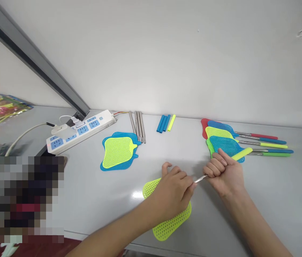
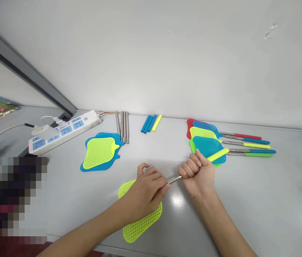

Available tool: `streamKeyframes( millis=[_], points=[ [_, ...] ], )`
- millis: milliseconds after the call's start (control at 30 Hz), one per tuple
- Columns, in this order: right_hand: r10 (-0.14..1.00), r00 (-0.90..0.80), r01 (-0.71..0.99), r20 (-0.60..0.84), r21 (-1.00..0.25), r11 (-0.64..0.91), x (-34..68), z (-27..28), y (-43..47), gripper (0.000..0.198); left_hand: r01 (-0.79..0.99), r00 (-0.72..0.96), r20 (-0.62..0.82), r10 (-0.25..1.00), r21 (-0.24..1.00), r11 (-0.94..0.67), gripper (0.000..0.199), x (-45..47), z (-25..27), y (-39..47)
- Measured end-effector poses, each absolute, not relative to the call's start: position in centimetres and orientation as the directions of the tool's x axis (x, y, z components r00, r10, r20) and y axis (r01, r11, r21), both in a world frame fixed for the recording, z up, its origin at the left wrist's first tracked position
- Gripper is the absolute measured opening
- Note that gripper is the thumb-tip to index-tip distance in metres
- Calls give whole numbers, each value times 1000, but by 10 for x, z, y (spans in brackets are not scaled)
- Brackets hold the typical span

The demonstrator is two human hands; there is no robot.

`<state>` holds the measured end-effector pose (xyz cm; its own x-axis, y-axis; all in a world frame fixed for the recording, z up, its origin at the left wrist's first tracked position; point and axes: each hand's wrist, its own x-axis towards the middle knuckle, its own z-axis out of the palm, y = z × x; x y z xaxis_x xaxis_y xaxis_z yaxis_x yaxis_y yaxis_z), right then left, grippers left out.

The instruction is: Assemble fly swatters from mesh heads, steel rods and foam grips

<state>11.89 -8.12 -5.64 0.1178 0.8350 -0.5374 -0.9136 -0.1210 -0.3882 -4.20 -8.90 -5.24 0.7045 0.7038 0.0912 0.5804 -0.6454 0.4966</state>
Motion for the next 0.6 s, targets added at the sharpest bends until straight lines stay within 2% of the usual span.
streamKeyframes(
  millis=[333, 600],
  points=[
    [824, 114, -916, -555, -379, -129, 116, -61, -80, 37, 611, 692, 89, 716, 455, -647, 26, -44, -60, -83],
    [841, 97, -946, -533, -312, -88, 104, -75, -82, 33, 634, 704, 69, 707, 389, -669, 22, -47, -71, -77]
  ],
)
